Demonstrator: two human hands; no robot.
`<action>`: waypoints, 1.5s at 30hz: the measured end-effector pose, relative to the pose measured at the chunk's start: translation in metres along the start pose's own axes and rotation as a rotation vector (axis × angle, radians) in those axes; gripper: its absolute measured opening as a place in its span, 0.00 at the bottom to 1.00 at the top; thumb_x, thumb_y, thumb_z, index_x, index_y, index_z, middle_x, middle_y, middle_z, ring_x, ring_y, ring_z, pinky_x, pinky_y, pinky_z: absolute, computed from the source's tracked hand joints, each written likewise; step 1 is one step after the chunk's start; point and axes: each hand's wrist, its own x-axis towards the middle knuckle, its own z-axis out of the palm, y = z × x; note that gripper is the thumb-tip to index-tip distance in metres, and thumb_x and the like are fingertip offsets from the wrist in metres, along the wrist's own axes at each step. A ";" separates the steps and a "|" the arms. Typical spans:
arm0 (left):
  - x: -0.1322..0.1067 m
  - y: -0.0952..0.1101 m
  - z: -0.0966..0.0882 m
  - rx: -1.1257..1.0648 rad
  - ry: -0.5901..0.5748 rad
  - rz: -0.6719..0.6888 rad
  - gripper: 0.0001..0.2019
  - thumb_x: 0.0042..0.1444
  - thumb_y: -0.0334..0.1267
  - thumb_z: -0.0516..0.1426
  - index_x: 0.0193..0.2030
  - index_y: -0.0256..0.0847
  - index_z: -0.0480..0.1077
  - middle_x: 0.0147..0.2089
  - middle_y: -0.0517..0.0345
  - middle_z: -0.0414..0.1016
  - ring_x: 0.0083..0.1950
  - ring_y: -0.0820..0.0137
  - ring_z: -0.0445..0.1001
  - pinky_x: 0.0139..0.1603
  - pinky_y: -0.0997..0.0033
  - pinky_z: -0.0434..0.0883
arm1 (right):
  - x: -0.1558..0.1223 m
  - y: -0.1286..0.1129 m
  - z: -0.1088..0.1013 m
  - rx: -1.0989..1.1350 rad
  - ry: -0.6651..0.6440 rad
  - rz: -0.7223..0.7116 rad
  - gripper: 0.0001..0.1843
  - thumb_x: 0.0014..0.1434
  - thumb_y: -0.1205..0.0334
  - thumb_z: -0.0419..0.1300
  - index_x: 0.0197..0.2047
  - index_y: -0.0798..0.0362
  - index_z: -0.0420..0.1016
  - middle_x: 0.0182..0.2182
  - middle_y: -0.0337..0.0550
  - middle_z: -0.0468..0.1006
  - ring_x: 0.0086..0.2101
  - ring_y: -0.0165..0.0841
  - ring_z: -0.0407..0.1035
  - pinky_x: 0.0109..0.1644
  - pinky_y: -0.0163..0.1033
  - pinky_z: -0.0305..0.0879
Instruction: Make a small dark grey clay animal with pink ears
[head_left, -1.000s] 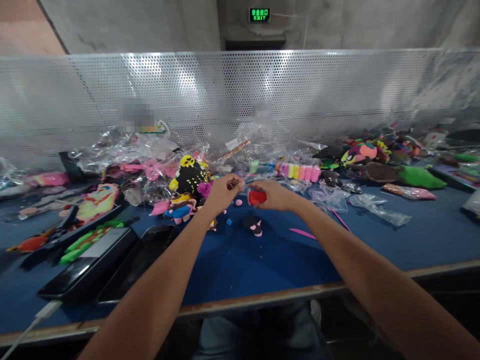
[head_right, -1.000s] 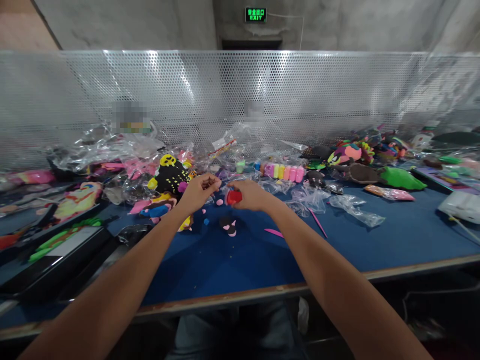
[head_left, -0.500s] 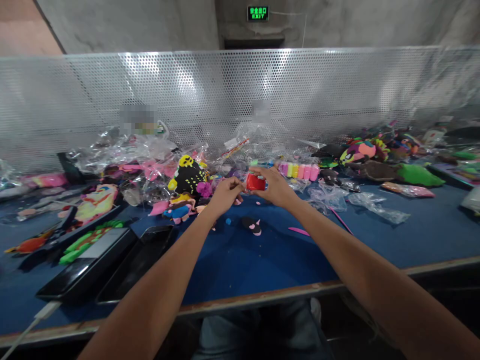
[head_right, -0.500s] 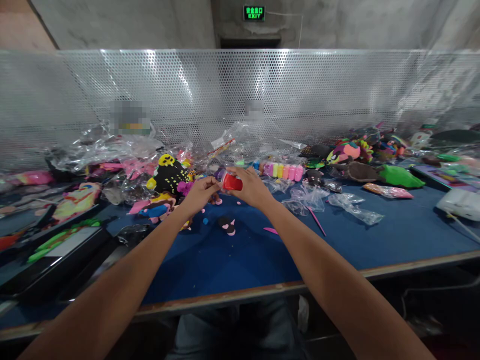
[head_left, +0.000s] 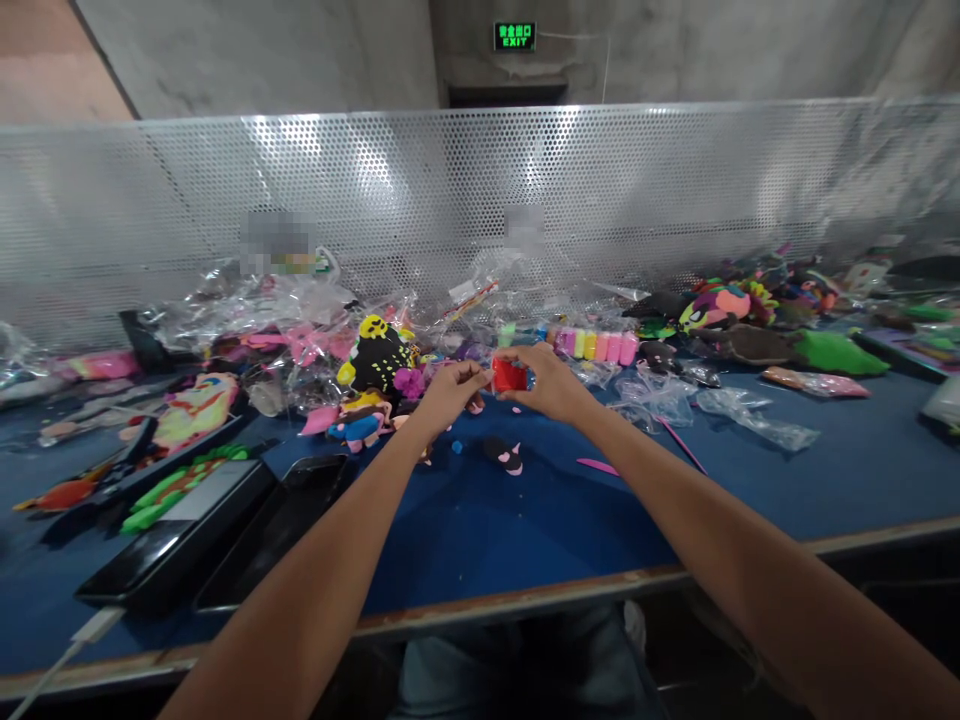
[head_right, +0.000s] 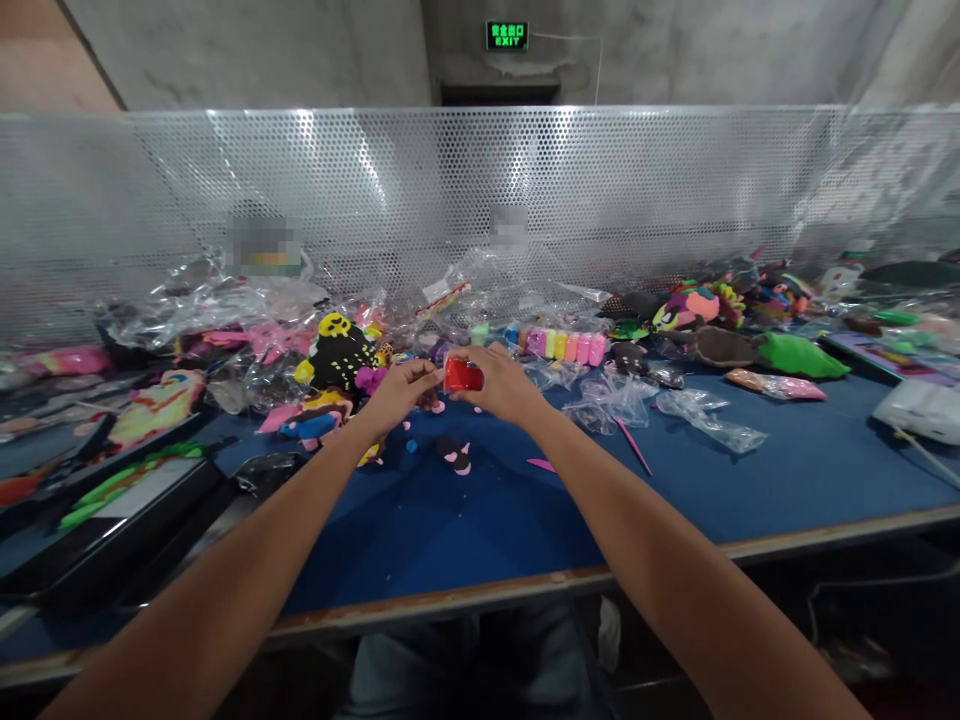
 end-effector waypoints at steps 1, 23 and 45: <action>0.000 0.000 0.000 0.006 -0.005 -0.003 0.18 0.51 0.52 0.63 0.26 0.40 0.65 0.17 0.65 0.67 0.21 0.74 0.70 0.25 0.75 0.67 | 0.000 0.000 0.000 -0.002 -0.003 -0.003 0.28 0.53 0.62 0.69 0.57 0.45 0.71 0.51 0.45 0.77 0.49 0.43 0.67 0.57 0.51 0.64; -0.003 -0.001 -0.002 0.036 -0.031 -0.005 0.22 0.43 0.55 0.66 0.28 0.39 0.66 0.21 0.65 0.69 0.22 0.75 0.69 0.25 0.75 0.65 | 0.000 -0.003 0.002 -0.071 -0.027 -0.079 0.27 0.53 0.63 0.70 0.56 0.46 0.72 0.51 0.47 0.78 0.51 0.44 0.69 0.56 0.53 0.65; 0.000 -0.006 -0.004 0.017 -0.026 -0.038 0.15 0.51 0.49 0.62 0.27 0.40 0.66 0.19 0.65 0.68 0.21 0.73 0.70 0.25 0.75 0.65 | -0.001 -0.001 0.005 -0.044 -0.065 -0.052 0.27 0.51 0.62 0.71 0.55 0.50 0.73 0.50 0.49 0.79 0.51 0.45 0.69 0.57 0.51 0.64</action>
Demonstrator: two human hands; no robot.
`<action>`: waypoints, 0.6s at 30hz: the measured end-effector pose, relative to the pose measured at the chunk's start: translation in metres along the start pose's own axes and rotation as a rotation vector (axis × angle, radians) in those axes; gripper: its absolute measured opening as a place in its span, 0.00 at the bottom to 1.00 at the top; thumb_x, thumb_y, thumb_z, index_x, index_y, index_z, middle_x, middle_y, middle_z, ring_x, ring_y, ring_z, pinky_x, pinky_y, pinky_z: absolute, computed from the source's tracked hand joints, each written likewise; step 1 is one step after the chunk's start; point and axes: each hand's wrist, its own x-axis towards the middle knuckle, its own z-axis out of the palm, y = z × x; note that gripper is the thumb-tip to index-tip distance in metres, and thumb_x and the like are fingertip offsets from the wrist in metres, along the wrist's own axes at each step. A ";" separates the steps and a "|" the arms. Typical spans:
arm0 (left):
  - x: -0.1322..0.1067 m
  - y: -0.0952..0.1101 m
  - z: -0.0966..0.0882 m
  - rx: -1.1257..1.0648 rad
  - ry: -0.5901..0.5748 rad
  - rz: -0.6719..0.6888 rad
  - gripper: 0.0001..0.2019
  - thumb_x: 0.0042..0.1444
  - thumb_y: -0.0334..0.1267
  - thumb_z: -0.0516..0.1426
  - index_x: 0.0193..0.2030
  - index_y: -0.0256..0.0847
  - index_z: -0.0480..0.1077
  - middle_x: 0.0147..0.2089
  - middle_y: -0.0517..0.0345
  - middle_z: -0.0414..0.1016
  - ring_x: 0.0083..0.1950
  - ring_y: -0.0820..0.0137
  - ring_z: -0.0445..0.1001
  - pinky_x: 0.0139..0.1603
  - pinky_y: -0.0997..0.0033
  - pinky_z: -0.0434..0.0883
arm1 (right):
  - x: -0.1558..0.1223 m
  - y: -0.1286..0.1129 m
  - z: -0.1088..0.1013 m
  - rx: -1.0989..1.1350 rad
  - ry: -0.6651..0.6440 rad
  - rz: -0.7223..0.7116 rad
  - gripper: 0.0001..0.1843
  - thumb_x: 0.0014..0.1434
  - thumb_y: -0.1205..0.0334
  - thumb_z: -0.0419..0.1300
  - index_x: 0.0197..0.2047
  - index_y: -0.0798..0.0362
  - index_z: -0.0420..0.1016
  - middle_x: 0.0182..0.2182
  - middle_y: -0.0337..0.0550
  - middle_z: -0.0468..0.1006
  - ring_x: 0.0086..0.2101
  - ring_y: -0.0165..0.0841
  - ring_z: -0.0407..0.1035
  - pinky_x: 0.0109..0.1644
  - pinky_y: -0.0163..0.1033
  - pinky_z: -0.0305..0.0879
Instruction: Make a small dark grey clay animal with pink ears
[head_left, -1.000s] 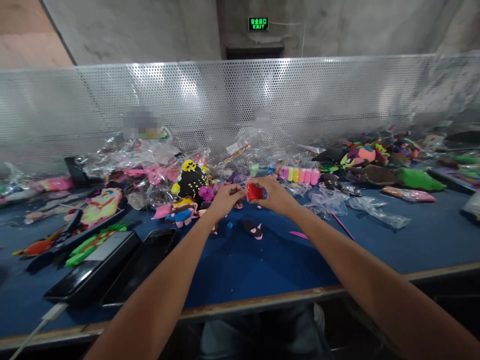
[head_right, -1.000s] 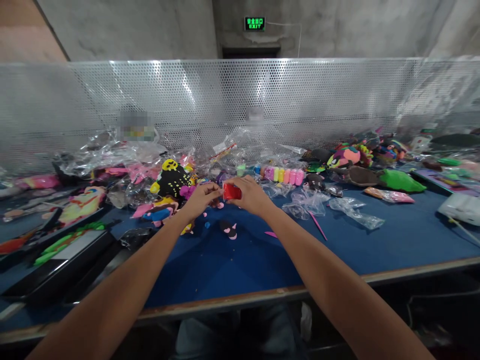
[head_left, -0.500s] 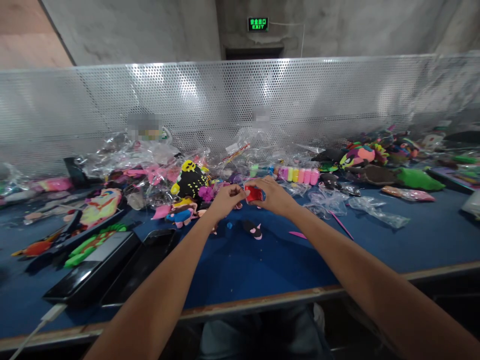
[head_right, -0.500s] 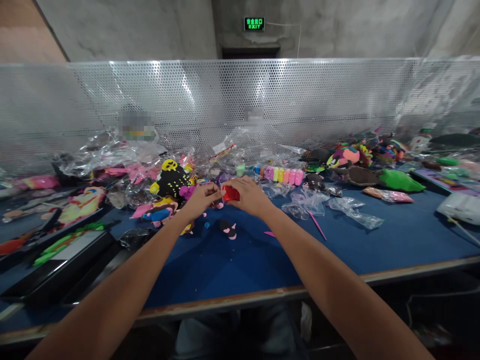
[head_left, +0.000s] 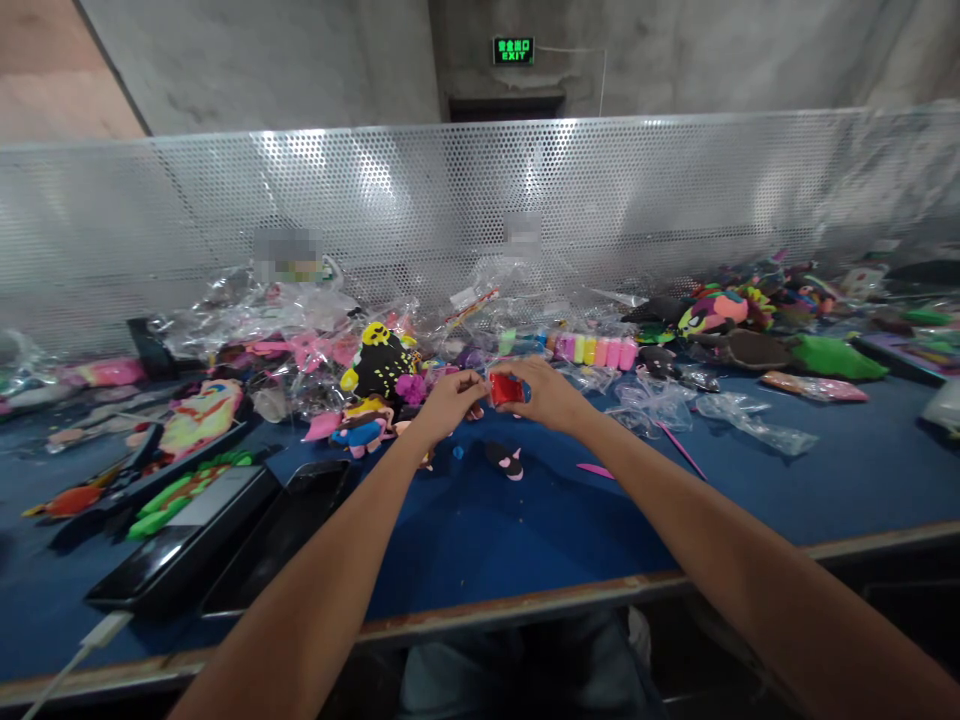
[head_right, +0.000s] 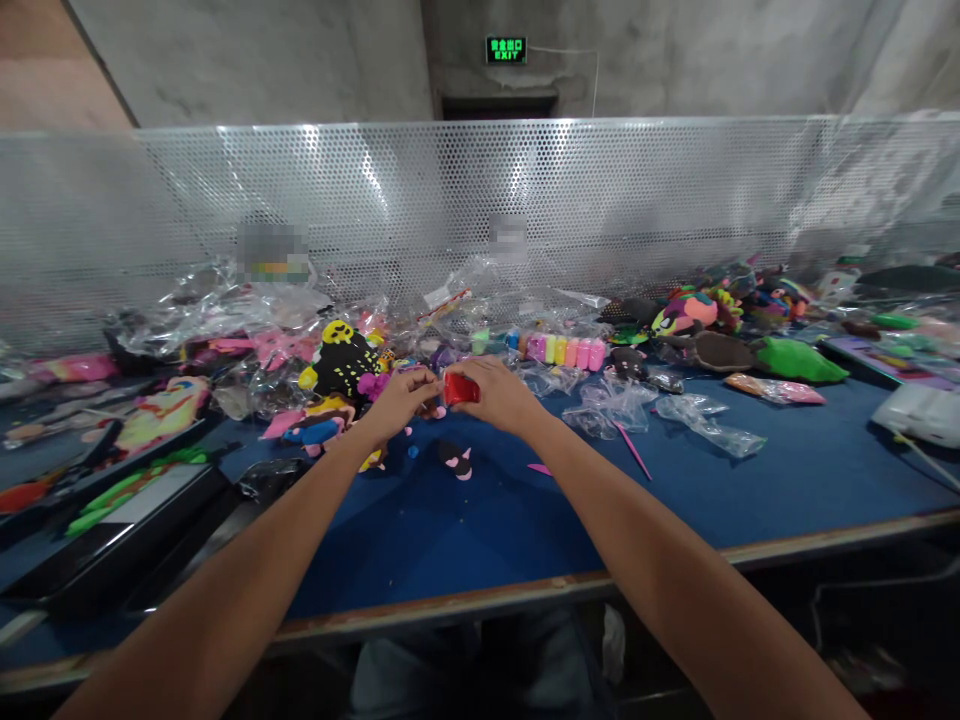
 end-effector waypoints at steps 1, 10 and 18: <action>0.000 -0.001 0.000 -0.003 0.006 -0.010 0.14 0.52 0.47 0.61 0.27 0.40 0.66 0.19 0.65 0.67 0.22 0.73 0.71 0.24 0.76 0.65 | 0.000 -0.001 0.000 0.013 -0.007 0.009 0.27 0.51 0.62 0.71 0.55 0.50 0.73 0.50 0.48 0.79 0.51 0.45 0.69 0.57 0.51 0.64; -0.004 -0.005 0.004 -0.066 -0.024 0.183 0.31 0.47 0.44 0.68 0.57 0.43 0.65 0.58 0.47 0.71 0.40 0.69 0.75 0.31 0.73 0.73 | 0.002 0.000 0.004 0.466 0.134 0.170 0.18 0.51 0.60 0.66 0.46 0.52 0.73 0.40 0.43 0.80 0.31 0.33 0.71 0.38 0.40 0.68; 0.000 -0.007 0.001 0.161 0.225 0.319 0.22 0.48 0.40 0.66 0.50 0.39 0.70 0.49 0.50 0.78 0.46 0.66 0.76 0.44 0.69 0.72 | 0.003 -0.008 0.001 0.800 0.057 0.271 0.14 0.50 0.59 0.65 0.42 0.51 0.79 0.39 0.42 0.81 0.38 0.36 0.76 0.45 0.44 0.74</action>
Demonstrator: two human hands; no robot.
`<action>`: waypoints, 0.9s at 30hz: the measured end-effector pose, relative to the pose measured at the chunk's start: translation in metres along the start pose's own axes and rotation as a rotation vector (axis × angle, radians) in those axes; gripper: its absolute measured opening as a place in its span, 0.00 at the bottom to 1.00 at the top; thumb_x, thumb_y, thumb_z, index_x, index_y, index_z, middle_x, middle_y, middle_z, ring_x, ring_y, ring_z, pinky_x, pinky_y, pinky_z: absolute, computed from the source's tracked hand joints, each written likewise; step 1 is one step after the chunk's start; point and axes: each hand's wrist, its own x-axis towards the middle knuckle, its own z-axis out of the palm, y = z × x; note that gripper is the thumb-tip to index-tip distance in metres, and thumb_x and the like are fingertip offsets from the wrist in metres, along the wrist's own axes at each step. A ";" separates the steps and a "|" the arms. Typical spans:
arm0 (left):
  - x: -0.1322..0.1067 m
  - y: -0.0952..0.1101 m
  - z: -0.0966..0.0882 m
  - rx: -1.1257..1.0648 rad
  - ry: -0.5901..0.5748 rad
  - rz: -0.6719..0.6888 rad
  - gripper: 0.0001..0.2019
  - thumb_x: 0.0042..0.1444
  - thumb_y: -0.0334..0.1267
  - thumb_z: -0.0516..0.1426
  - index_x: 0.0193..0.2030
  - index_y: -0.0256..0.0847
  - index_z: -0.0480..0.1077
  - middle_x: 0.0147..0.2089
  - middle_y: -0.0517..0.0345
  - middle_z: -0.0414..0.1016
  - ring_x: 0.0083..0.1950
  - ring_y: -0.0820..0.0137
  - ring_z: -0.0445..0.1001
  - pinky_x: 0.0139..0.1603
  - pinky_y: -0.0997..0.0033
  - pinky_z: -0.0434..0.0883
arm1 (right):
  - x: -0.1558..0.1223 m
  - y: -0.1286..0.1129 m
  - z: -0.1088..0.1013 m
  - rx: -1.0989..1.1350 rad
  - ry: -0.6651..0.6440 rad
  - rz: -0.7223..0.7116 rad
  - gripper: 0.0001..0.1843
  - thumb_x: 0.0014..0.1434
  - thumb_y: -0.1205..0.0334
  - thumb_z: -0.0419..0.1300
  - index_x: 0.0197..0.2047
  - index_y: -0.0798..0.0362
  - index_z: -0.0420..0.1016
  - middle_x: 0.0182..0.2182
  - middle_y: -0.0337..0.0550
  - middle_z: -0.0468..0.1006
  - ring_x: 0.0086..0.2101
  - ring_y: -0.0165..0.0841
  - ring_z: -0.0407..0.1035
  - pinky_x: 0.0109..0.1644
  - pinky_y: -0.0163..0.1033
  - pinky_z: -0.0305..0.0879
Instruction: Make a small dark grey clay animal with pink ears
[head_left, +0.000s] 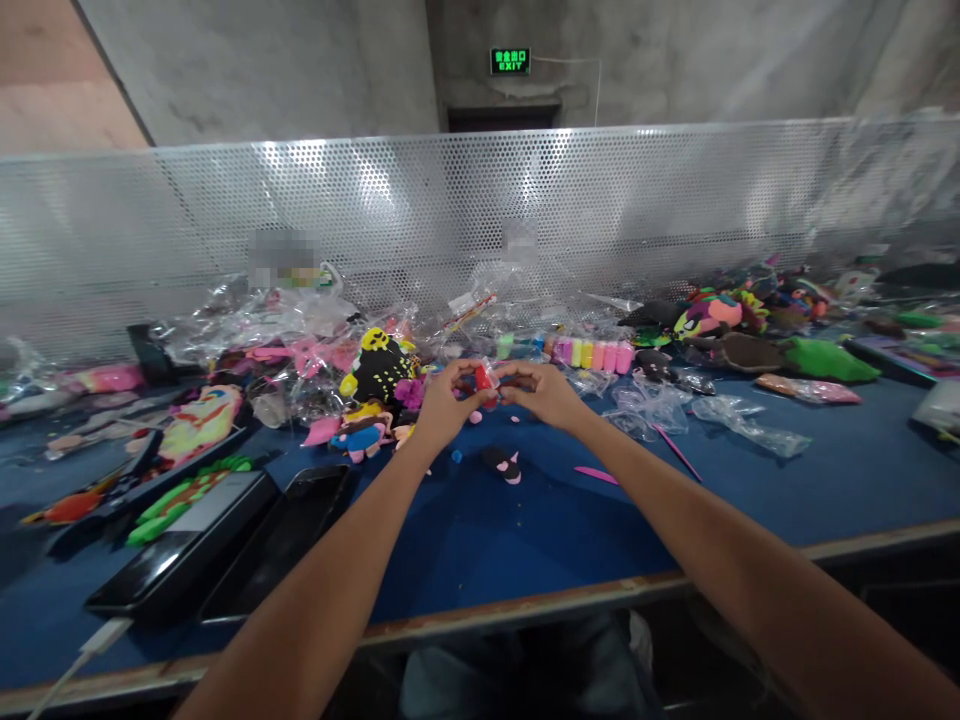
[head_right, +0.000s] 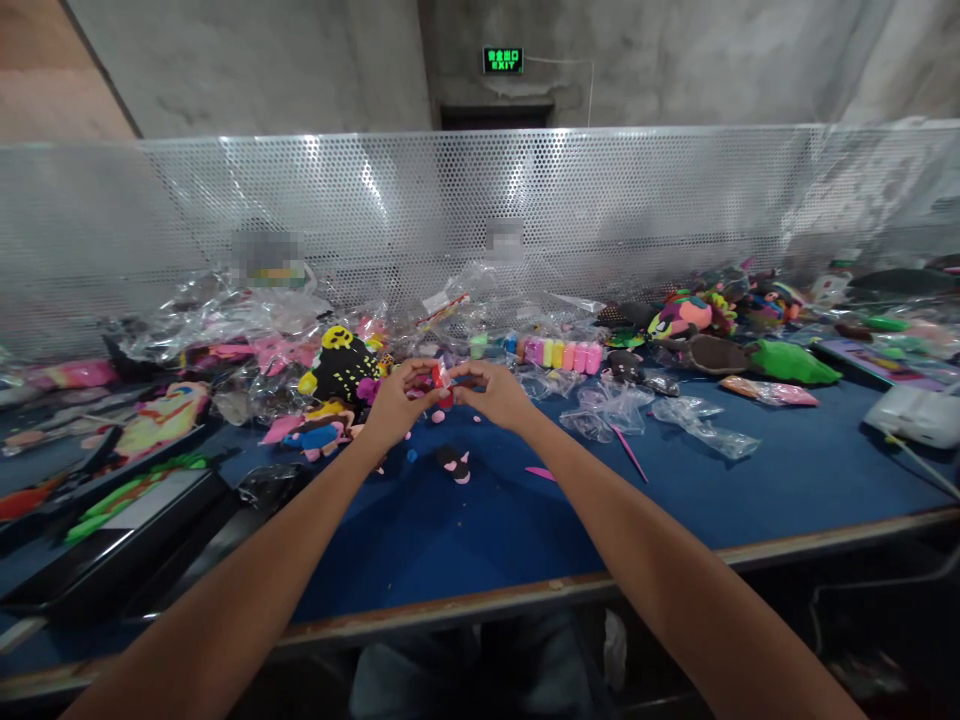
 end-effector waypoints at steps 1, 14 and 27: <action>0.000 0.000 -0.002 0.040 0.006 0.012 0.21 0.49 0.39 0.66 0.50 0.40 0.71 0.48 0.52 0.78 0.44 0.67 0.76 0.43 0.70 0.71 | 0.000 -0.001 0.000 0.068 0.006 0.037 0.13 0.51 0.57 0.65 0.40 0.51 0.80 0.37 0.42 0.81 0.38 0.36 0.76 0.46 0.45 0.74; -0.003 0.007 -0.008 0.248 -0.025 0.085 0.16 0.50 0.40 0.65 0.47 0.44 0.77 0.42 0.57 0.79 0.41 0.66 0.74 0.43 0.68 0.68 | -0.002 -0.003 0.000 0.259 0.034 0.216 0.15 0.43 0.49 0.73 0.28 0.52 0.83 0.28 0.40 0.81 0.30 0.31 0.75 0.42 0.40 0.75; -0.002 0.002 -0.008 0.239 -0.027 0.105 0.16 0.50 0.39 0.65 0.47 0.44 0.77 0.44 0.56 0.80 0.42 0.66 0.75 0.43 0.68 0.69 | -0.002 -0.003 0.001 0.298 0.019 0.261 0.17 0.40 0.47 0.74 0.26 0.52 0.82 0.27 0.40 0.80 0.29 0.31 0.73 0.39 0.38 0.73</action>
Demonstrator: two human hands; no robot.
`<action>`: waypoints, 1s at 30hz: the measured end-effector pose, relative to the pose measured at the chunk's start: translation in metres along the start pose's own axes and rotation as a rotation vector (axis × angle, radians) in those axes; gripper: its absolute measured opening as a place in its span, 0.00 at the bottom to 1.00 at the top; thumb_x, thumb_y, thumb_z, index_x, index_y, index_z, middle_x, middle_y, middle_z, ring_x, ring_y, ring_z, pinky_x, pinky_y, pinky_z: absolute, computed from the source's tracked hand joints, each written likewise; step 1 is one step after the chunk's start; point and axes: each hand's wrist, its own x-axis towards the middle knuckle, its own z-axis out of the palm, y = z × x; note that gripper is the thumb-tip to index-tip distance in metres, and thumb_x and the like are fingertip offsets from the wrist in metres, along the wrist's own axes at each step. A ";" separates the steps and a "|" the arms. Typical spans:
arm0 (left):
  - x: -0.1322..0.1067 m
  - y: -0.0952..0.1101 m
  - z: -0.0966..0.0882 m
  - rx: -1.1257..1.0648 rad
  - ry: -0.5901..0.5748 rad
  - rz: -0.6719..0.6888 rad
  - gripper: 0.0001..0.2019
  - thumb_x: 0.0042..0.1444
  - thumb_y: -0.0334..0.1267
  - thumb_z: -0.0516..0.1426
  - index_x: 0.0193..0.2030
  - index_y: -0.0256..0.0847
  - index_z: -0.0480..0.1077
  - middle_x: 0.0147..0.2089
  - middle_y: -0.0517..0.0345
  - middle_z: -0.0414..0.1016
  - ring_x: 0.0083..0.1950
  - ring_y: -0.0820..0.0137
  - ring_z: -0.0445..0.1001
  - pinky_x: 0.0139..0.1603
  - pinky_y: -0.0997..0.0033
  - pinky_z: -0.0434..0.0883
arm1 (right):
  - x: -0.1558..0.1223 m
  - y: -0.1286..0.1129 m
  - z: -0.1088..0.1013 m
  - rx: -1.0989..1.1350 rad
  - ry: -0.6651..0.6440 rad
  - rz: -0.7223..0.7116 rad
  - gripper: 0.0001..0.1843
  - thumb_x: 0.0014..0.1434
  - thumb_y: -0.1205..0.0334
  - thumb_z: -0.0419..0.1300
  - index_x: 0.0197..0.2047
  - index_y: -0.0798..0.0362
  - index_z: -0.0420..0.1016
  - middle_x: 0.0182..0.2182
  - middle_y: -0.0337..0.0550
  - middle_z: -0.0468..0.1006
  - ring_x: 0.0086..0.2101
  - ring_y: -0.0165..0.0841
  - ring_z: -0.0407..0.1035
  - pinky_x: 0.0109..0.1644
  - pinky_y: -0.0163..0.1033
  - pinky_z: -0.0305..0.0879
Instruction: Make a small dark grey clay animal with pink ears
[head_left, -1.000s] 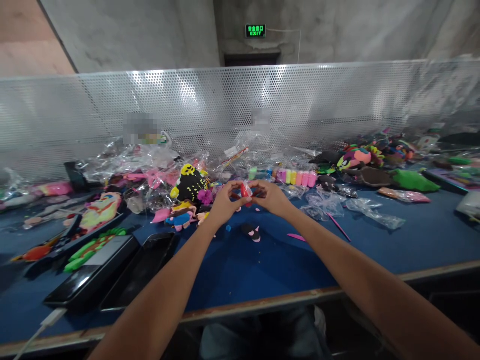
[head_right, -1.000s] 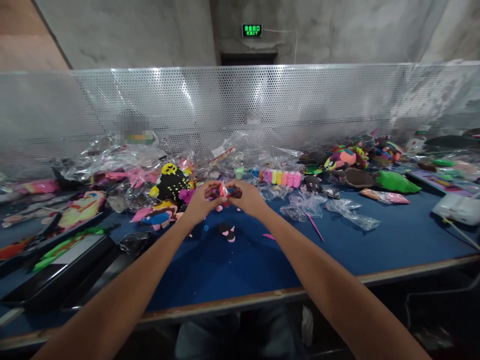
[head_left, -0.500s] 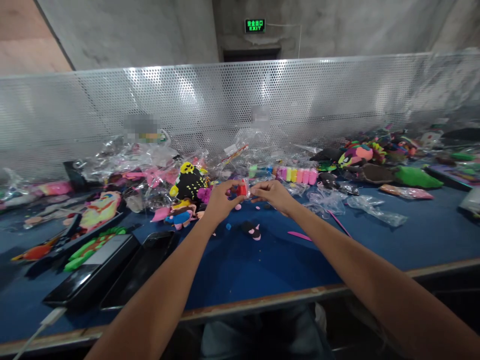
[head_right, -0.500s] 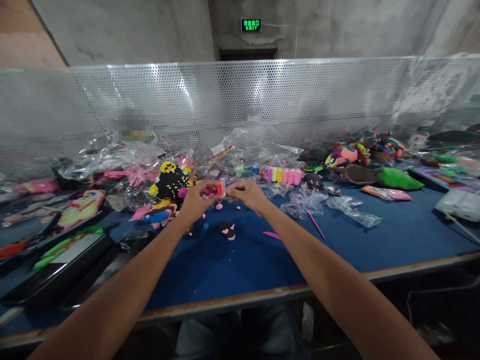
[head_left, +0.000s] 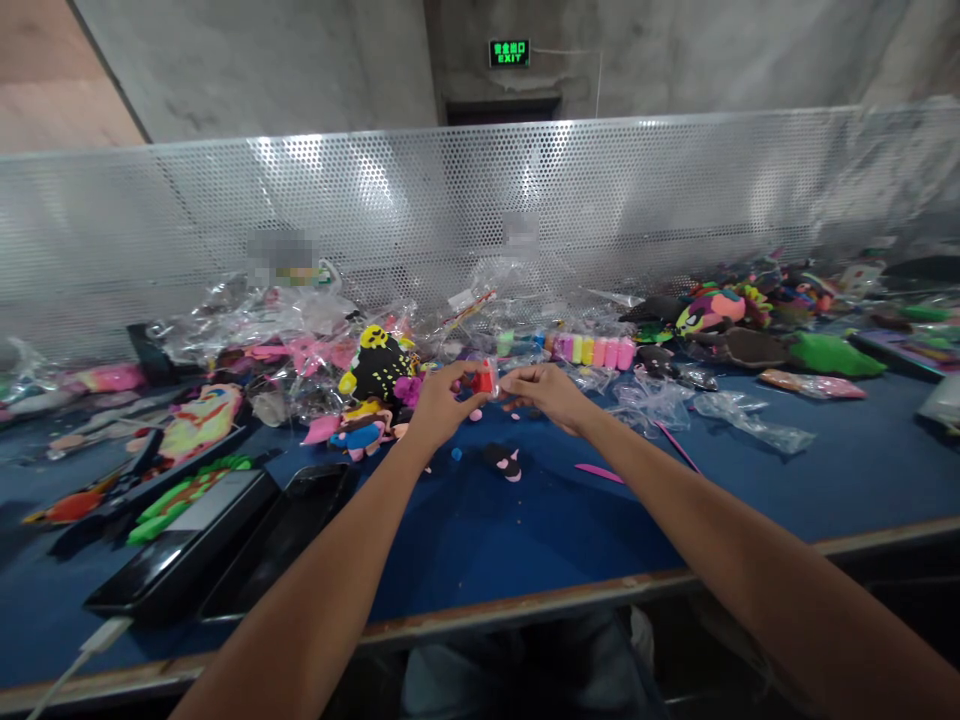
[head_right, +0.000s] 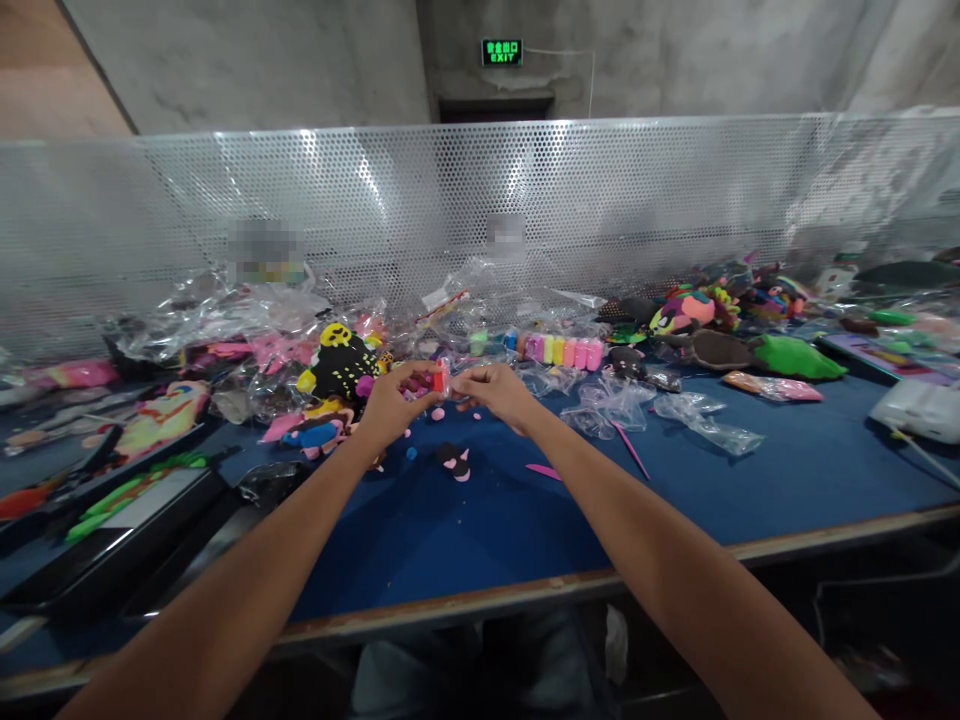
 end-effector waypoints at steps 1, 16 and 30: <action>0.000 0.000 0.000 -0.002 -0.002 0.003 0.15 0.50 0.39 0.65 0.47 0.44 0.76 0.44 0.56 0.80 0.42 0.66 0.75 0.44 0.68 0.69 | 0.000 0.000 0.000 -0.008 -0.001 0.001 0.17 0.41 0.47 0.74 0.26 0.52 0.82 0.27 0.40 0.81 0.29 0.31 0.73 0.39 0.38 0.73; -0.001 0.006 -0.001 -0.013 -0.015 -0.015 0.15 0.50 0.35 0.64 0.46 0.44 0.76 0.45 0.56 0.80 0.42 0.66 0.75 0.47 0.66 0.70 | -0.001 0.000 -0.001 -0.059 -0.007 -0.008 0.18 0.43 0.45 0.72 0.26 0.53 0.80 0.26 0.40 0.79 0.26 0.30 0.72 0.35 0.37 0.71; 0.000 0.006 -0.004 0.075 -0.049 0.169 0.10 0.54 0.36 0.63 0.44 0.45 0.77 0.50 0.54 0.80 0.51 0.63 0.76 0.55 0.60 0.69 | 0.000 0.002 -0.002 -0.260 -0.037 -0.062 0.11 0.52 0.53 0.63 0.30 0.53 0.76 0.22 0.37 0.75 0.22 0.28 0.68 0.29 0.34 0.66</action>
